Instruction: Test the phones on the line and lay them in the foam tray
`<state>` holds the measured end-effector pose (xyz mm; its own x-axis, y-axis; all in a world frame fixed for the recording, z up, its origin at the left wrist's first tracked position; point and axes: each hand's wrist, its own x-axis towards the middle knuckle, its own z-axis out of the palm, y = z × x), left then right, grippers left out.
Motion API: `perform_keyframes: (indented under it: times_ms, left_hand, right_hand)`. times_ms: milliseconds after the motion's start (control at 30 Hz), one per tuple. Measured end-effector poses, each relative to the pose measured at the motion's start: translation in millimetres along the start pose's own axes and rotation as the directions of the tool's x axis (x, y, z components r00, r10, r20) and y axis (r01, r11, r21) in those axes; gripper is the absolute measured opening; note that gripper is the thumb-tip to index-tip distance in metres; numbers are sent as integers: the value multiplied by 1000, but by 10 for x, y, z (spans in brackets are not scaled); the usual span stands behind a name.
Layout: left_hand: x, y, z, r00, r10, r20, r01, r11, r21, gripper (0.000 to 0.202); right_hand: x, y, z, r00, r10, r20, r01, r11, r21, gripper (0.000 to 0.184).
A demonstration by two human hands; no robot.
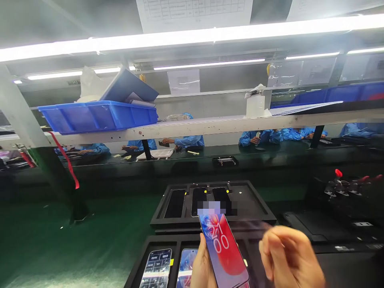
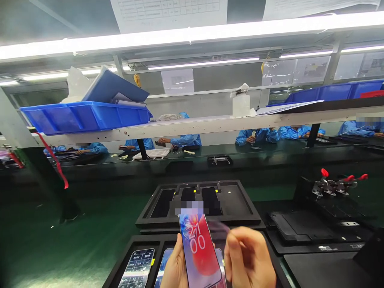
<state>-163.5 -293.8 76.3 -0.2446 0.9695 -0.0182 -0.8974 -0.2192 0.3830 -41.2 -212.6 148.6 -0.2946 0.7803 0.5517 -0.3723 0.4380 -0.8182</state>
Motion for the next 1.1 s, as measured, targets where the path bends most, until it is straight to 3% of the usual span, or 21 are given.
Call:
perform_keyframes:
  times_ms: [67, 133, 267, 367, 500, 667, 833, 1100]
  left_hand:
    - [-10, -17, 25, 999, 32, 32, -32, 999, 11, 61]
    - [-16, -41, 39, 997, 64, 51, -65, 998, 19, 55]
    - [-26, -105, 33, 988, 134, 75, -137, 990, 32, 49]
    - [-47, -139, 31, 984, 163, 72, -166, 985, 37, 45]
    - [-96, -149, 51, 995, 86, 52, -88, 996, 30, 42]
    - [-113, -189, 70, 991, 130, 22, -130, 991, 4, 39]
    - [-98, -235, 72, 985, 172, -4, -172, 985, -29, 38]
    - [-123, -190, 179, 990, 118, 76, -113, 991, -68, 37]
  right_hand:
    - [84, 19, 48, 982, 174, 79, -174, 985, -7, 17]
    - [115, 82, 99, 939, 267, 217, -267, 963, -27, 22]
    - [52, 202, 173, 904, 254, 344, -249, 967, -59, 20]
    - [-7, 256, 186, 937, 136, 321, -116, 990, -80, 14]
    - [-27, 323, 173, 942, -104, 320, 153, 979, -132, 8]
    - [-7, 354, 155, 931, -225, 287, 291, 933, -212, 12]
    - [-10, 382, 145, 947, -185, 263, 256, 928, -270, 10]
    - [-77, 354, 188, 982, 44, 182, 6, 964, -267, 13]
